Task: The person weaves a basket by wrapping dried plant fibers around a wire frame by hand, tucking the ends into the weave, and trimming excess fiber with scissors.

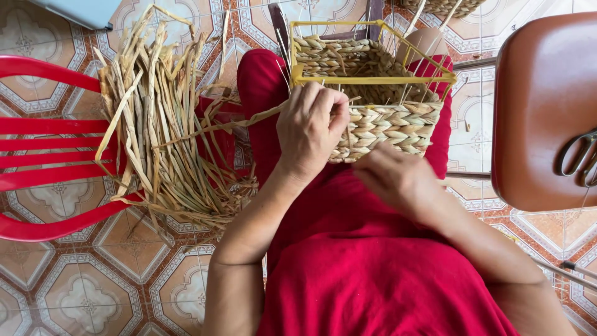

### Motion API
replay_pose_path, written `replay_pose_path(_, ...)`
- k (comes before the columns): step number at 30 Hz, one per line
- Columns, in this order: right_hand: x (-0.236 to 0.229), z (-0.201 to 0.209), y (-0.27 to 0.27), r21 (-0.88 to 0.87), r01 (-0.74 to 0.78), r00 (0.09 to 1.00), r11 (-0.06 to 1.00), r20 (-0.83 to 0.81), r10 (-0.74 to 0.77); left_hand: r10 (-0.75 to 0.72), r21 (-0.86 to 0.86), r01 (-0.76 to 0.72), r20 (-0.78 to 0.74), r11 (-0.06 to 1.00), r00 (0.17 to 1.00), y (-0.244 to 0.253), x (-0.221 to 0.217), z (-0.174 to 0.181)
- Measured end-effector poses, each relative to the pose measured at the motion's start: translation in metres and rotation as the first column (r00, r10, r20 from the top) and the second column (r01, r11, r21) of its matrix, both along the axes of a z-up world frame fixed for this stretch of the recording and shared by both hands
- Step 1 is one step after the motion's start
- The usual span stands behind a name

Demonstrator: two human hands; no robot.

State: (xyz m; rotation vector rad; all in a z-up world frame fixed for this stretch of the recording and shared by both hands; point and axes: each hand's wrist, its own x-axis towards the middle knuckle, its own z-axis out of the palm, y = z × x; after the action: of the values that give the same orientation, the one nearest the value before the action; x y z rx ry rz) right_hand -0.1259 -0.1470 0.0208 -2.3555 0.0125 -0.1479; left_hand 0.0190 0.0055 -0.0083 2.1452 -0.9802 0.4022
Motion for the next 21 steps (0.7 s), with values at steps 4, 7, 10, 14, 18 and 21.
replay_pose_path(4, 0.016, 0.039, 0.0, -0.201, -0.254, 0.954, 0.946, 0.11, 0.28, -0.028, -0.015, 0.028, 0.02, 0.999, 0.999, 0.005, -0.002, -0.002)
replay_pose_path(7, 0.032, 0.081, -0.025, -0.403, -0.284, 0.91, 0.87, 0.174, 0.377, -0.097, -0.013, 0.098, 0.031, 0.995, 0.995, 0.014, -0.001, 0.0)
replay_pose_path(10, 0.054, 0.097, -0.066, -0.654, -0.112, 0.872, 0.748, 0.297, 0.39, -0.079, 0.005, 0.079, 0.037, 0.997, 0.996, 0.01, 0.001, -0.015)
replay_pose_path(14, 0.061, 0.086, -0.078, -0.644, 0.011, 0.864, 0.765, 0.391, 0.317, -0.034, 0.026, 0.034, 0.011, 0.999, 0.999, 0.008, -0.001, -0.014)
replay_pose_path(18, 0.066, 0.077, -0.076, -0.435, 0.01, 0.889, 0.9, 0.416, 0.192, -0.054, -0.072, 0.053, -0.016, 0.996, 0.998, 0.01, -0.001, -0.004)
replay_pose_path(21, 0.062, 0.07, -0.063, -0.194, -0.12, 0.897, 0.974, 0.399, 0.19, -0.064, -0.096, 0.06, -0.039, 0.994, 0.997, 0.011, 0.0, -0.002)
